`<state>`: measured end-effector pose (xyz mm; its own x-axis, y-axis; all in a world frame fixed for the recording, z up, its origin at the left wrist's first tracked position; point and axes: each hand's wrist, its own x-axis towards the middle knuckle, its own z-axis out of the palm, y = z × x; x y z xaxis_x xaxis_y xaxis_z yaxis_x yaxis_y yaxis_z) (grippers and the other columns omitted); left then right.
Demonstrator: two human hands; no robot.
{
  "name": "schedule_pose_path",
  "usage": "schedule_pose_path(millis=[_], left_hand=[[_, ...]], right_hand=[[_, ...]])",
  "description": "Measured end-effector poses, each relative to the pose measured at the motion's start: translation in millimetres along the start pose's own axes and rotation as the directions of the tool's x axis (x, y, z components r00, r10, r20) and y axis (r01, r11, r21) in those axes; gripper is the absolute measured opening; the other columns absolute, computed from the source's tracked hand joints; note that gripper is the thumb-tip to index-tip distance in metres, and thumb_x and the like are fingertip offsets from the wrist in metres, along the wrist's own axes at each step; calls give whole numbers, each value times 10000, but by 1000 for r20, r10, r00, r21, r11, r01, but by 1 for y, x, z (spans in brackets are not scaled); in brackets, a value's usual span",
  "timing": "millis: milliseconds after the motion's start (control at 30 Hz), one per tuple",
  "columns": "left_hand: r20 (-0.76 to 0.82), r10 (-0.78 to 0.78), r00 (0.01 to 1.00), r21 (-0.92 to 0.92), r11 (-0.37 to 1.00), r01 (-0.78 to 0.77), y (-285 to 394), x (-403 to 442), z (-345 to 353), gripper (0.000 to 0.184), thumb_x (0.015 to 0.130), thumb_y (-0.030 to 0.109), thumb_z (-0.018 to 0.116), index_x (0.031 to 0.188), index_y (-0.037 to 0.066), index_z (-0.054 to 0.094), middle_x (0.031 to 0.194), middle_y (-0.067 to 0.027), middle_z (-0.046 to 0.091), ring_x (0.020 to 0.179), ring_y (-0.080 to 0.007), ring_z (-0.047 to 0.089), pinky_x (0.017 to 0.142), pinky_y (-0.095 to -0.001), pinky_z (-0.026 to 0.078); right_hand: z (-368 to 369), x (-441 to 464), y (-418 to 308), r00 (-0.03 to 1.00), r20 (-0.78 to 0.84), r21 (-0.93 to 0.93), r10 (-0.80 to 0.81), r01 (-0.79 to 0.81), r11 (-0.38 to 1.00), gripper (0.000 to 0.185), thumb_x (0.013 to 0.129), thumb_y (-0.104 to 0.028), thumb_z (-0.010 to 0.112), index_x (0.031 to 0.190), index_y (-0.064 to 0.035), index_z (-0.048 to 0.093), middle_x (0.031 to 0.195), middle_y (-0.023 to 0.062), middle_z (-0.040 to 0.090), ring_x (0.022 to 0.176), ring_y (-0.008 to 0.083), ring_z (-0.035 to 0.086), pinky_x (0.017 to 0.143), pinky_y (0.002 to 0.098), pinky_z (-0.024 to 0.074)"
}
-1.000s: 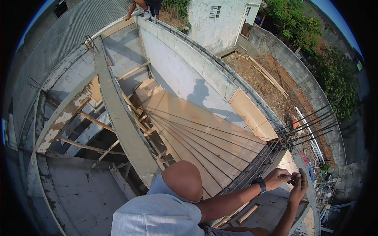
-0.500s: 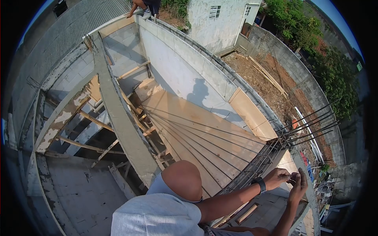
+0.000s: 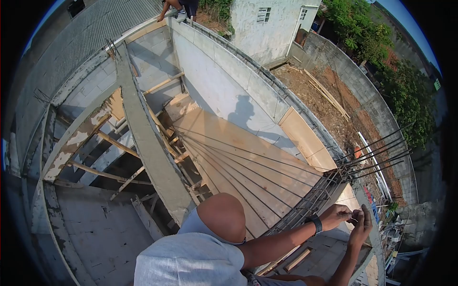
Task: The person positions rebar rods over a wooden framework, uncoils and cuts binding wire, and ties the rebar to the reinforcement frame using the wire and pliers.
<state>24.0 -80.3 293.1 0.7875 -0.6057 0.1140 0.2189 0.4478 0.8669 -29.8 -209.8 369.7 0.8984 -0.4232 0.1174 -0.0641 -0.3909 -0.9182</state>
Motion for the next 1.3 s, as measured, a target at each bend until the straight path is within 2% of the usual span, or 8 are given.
schedule_pose_path(millis=[100, 233, 333, 533, 1033, 1300], left_hand=[[-15, 10, 1000, 14, 1000, -10, -4, 2, 0, 203, 971, 228, 622, 998, 30, 660, 744, 19, 592, 544, -51, 462, 448, -248, 389], [4, -50, 999, -10, 999, 50, -5, 3, 1, 205, 974, 229, 616, 1008, 30, 653, 762, 7, 613, 557, -55, 477, 450, -248, 395], [0, -29, 1000, 7, 1000, 29, -5, 2, 0, 210, 972, 232, 618, 996, 27, 652, 745, 9, 591, 569, -57, 484, 451, -250, 400], [-37, -12, 999, 47, 999, 13, 0, 0, -2, 223, 960, 237, 633, 978, 16, 650, 699, 19, 504, 552, -66, 463, 453, -260, 412], [-9, -75, 997, 0, 997, 75, 0, 0, -3, 225, 969, 241, 626, 986, 17, 645, 701, 21, 504, 546, -65, 463, 447, -254, 410], [-23, -80, 997, -13, 997, 80, -4, 1, -3, 207, 973, 238, 617, 960, 34, 649, 686, 38, 498, 549, -57, 458, 446, -245, 405]], right_hand=[[5, -2, -4, 999, -43, 8, 6, -6, 1000, 411, 1031, -214, 513, 1341, 56, 507, 934, 100, 646, 774, 131, 629, 653, 281, 536], [5, -2, -5, 999, -30, 14, -24, 25, 1000, 442, 1033, -210, 500, 1390, 47, 457, 979, 136, 670, 772, 137, 637, 657, 282, 539], [4, -1, -2, 1000, -18, 10, -10, 10, 1000, 449, 1033, -218, 501, 1395, 44, 451, 999, 158, 679, 776, 144, 646, 662, 286, 541], [6, -1, -5, 1000, -20, -12, 2, -2, 1000, 445, 1036, -225, 498, 1385, 48, 461, 1004, 164, 680, 795, 158, 659, 678, 290, 549], [6, -1, -2, 999, -27, -1, 27, -27, 1000, 449, 1039, -218, 496, 1378, 73, 455, 1020, 165, 674, 794, 162, 662, 684, 294, 553], [6, -1, -4, 997, -28, 7, 76, -76, 997, 473, 1025, -264, 534, 1351, 74, 483, 1010, 171, 684, 817, 173, 672, 710, 302, 560]])
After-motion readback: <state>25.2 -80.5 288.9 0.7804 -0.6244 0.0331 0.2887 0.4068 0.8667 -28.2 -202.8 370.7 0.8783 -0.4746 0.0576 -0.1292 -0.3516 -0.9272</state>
